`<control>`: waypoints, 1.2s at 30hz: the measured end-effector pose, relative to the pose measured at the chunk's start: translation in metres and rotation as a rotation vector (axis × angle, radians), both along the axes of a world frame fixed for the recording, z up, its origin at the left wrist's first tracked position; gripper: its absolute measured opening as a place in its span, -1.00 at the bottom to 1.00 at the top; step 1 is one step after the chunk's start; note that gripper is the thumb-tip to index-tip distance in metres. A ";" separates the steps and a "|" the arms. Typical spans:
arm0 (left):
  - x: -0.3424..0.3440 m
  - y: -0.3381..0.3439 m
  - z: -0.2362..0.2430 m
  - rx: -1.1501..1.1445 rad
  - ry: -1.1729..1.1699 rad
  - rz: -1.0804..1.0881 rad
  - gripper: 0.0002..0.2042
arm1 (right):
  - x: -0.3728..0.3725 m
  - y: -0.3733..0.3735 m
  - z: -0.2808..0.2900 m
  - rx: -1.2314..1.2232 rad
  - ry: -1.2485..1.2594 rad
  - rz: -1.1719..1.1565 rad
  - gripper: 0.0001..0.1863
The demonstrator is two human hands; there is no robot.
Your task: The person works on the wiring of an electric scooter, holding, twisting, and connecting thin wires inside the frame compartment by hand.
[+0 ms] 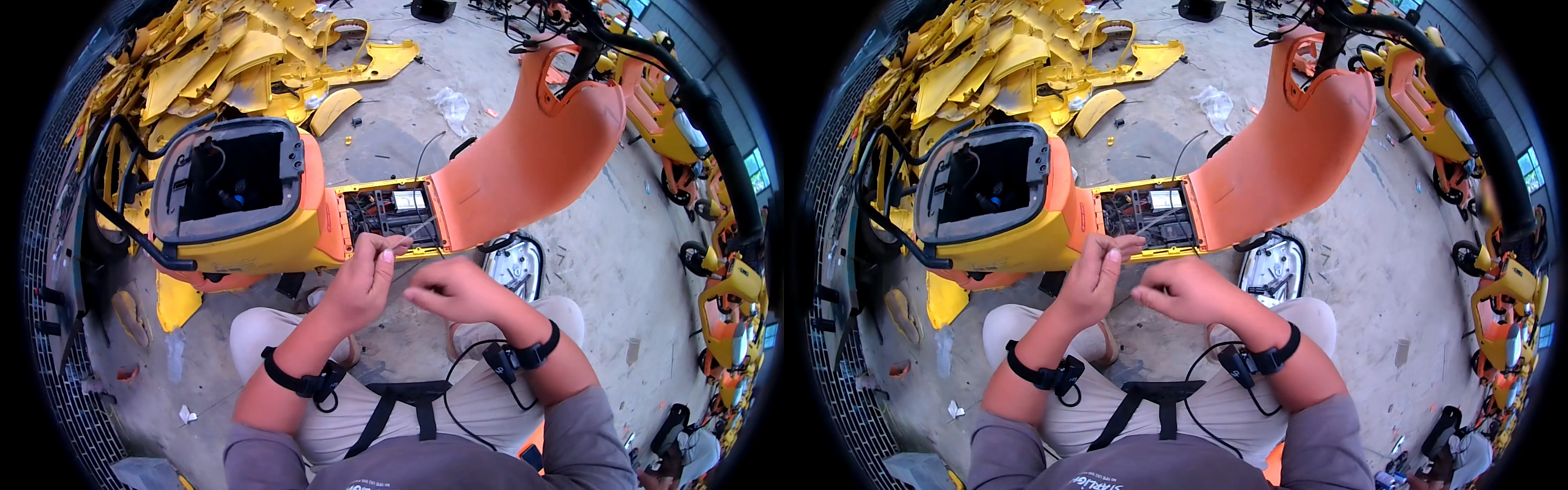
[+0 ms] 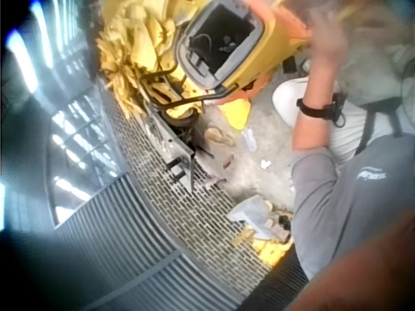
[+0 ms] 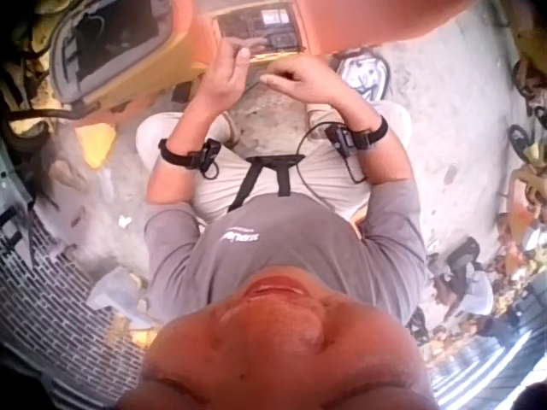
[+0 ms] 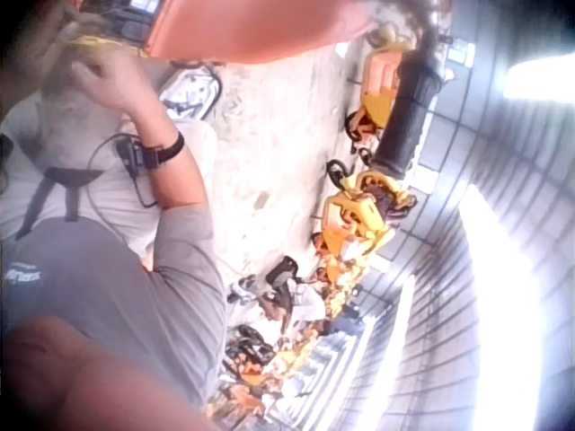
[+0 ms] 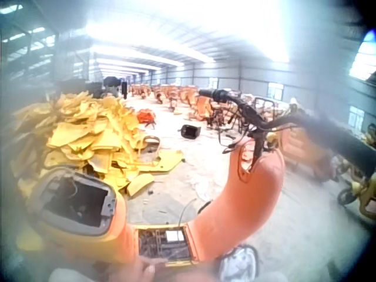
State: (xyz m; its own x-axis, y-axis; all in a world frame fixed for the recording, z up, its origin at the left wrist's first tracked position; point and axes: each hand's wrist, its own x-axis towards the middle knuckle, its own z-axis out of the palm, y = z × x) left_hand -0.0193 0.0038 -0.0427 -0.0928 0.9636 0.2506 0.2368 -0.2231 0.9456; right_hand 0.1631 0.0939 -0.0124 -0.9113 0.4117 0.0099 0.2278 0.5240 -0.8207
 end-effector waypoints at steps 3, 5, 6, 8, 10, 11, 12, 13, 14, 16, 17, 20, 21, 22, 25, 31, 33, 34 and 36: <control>0.003 -0.005 0.012 -0.107 0.165 -0.059 -0.86 | 0.003 0.003 0.009 0.187 0.391 -0.496 -0.75; 0.007 -0.003 0.015 -0.185 0.258 -0.128 -0.85 | 0.004 0.025 0.008 0.483 0.358 -0.439 -0.72; 0.009 -0.001 0.014 -0.010 0.398 -0.138 -0.83 | 0.007 0.032 0.006 0.779 0.323 -0.375 -0.69; 0.012 0.001 0.011 0.169 0.536 -0.159 -0.81 | 0.017 0.035 -0.005 0.185 0.014 -0.249 -0.67; 0.010 0.002 0.005 0.171 0.595 -0.212 -0.82 | 0.018 0.037 -0.019 -0.528 -0.294 -0.066 -0.63; 0.009 0.003 0.003 0.169 0.597 -0.218 -0.82 | 0.018 0.035 -0.025 -0.532 -0.291 -0.070 -0.63; 0.009 0.005 0.002 0.167 0.585 -0.201 -0.82 | 0.017 0.034 -0.031 -0.708 -0.172 -0.141 -0.67; 0.009 0.007 0.001 0.164 0.572 -0.185 -0.81 | 0.016 0.033 -0.035 -0.880 -0.049 -0.213 -0.70; 0.009 0.010 0.003 0.164 0.574 -0.188 -0.81 | 0.016 0.032 -0.035 -0.960 0.047 -0.275 -0.74; 0.009 0.013 0.008 0.284 0.770 -0.092 -0.84 | 0.016 0.033 -0.033 -0.995 0.101 -0.363 -0.75; 0.010 0.015 0.009 0.287 0.772 -0.097 -0.84 | 0.016 0.035 -0.033 -1.025 0.149 -0.449 -0.76; 0.011 0.014 0.011 0.260 0.641 -0.011 -0.87 | 0.016 0.040 -0.025 -0.907 0.278 -0.511 -0.76; 0.011 0.010 0.011 0.143 0.585 0.034 -0.89 | 0.016 0.039 -0.017 -0.809 0.340 -0.550 -0.77; 0.011 0.006 0.012 0.028 0.528 0.079 -0.91 | 0.015 0.036 -0.007 -0.698 0.354 -0.616 -0.79; 0.007 0.003 0.010 -0.244 0.278 0.193 -0.93 | 0.017 0.039 -0.013 -0.673 0.570 -0.645 -0.80; -0.007 0.009 0.002 -0.347 -0.254 0.285 -0.89 | 0.018 0.032 -0.022 -0.692 0.805 -0.652 -0.83; -0.009 0.013 0.002 -0.240 -0.367 0.276 -0.90 | 0.016 0.024 -0.025 -0.831 0.815 -0.634 -0.85; -0.011 0.013 0.003 -0.137 -0.482 0.251 -0.90 | 0.010 0.018 -0.031 -0.892 0.800 -0.656 -0.86; -0.014 0.011 0.010 -0.097 -0.613 0.218 -0.90 | 0.003 0.002 -0.047 -1.057 0.630 -0.675 -0.85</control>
